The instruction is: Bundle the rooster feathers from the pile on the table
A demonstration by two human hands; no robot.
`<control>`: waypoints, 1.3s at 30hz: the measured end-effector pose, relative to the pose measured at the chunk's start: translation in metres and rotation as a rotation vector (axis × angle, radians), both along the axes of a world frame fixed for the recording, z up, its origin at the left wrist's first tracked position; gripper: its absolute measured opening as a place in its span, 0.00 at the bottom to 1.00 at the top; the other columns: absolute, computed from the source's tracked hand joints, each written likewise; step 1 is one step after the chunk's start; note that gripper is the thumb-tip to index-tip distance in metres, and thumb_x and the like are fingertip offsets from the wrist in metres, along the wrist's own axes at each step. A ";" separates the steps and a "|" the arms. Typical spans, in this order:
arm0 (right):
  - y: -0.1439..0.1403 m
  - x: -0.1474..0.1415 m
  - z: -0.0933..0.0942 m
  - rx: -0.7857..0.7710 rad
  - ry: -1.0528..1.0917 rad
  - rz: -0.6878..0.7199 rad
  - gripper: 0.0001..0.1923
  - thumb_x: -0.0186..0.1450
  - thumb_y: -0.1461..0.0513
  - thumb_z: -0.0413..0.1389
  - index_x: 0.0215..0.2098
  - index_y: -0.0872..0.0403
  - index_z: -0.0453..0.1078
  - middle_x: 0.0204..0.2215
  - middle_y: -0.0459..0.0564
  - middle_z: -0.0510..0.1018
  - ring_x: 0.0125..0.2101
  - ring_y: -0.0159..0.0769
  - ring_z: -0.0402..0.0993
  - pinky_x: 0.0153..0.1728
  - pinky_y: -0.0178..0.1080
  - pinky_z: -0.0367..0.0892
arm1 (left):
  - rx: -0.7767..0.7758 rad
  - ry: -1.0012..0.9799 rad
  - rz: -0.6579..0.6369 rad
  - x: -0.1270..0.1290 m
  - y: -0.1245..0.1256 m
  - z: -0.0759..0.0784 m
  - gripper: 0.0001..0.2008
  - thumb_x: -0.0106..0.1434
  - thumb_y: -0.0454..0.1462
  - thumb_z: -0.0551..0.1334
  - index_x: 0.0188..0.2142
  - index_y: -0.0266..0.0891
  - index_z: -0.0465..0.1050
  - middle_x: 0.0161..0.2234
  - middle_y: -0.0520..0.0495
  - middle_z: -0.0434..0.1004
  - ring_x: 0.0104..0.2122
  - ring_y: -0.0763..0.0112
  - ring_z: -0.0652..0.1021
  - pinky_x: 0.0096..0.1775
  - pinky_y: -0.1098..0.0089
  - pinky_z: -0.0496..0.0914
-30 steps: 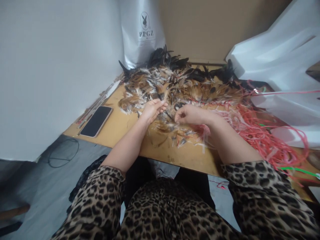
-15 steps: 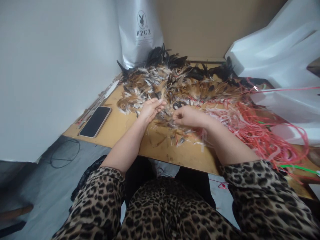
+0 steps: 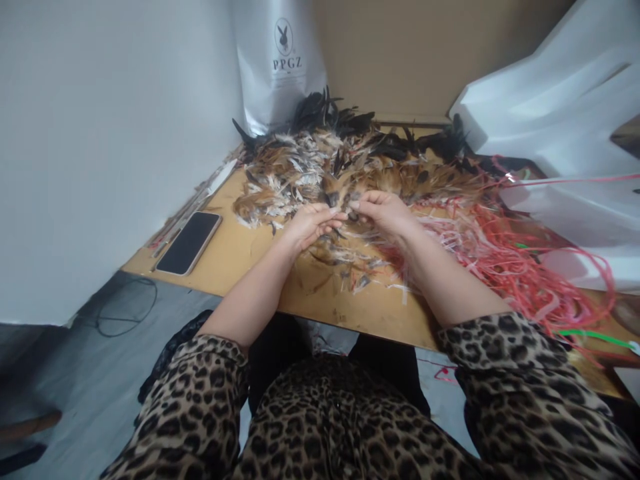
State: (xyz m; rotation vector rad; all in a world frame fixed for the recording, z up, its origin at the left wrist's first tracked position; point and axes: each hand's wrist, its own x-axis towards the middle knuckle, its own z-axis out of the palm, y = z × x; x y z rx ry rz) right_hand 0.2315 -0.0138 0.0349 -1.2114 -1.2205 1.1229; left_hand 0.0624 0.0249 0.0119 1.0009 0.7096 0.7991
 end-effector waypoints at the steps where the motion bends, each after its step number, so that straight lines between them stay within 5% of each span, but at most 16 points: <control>1: 0.000 -0.001 0.000 0.011 -0.002 -0.007 0.20 0.45 0.50 0.64 0.20 0.56 0.65 0.11 0.40 0.65 0.13 0.23 0.55 0.16 0.30 0.49 | 0.007 0.008 -0.019 0.001 -0.001 -0.001 0.07 0.53 0.34 0.65 0.28 0.30 0.71 0.31 0.43 0.79 0.23 0.81 0.76 0.22 0.83 0.64; 23: -0.003 -0.018 -0.007 0.062 -0.068 -0.102 0.17 0.48 0.51 0.62 0.21 0.56 0.67 0.14 0.41 0.67 0.17 0.24 0.58 0.22 0.31 0.55 | 0.070 0.022 -0.053 0.001 -0.001 -0.004 0.09 0.51 0.36 0.67 0.27 0.30 0.71 0.23 0.48 0.75 0.21 0.83 0.73 0.23 0.83 0.65; 31: -0.009 -0.001 0.003 0.029 -0.652 0.379 0.10 0.51 0.57 0.57 0.24 0.58 0.73 0.20 0.44 0.74 0.22 0.27 0.65 0.27 0.31 0.60 | 0.042 -0.039 0.130 -0.003 0.012 -0.007 0.08 0.53 0.34 0.65 0.24 0.31 0.67 0.24 0.49 0.76 0.20 0.85 0.73 0.23 0.83 0.64; 39: -0.015 -0.016 -0.005 0.065 -1.068 0.443 0.07 0.51 0.64 0.54 0.27 0.54 0.74 0.24 0.44 0.77 0.24 0.28 0.67 0.28 0.31 0.58 | 0.029 -0.050 0.131 -0.002 0.009 -0.005 0.09 0.53 0.34 0.65 0.24 0.31 0.66 0.24 0.49 0.75 0.20 0.85 0.73 0.22 0.83 0.64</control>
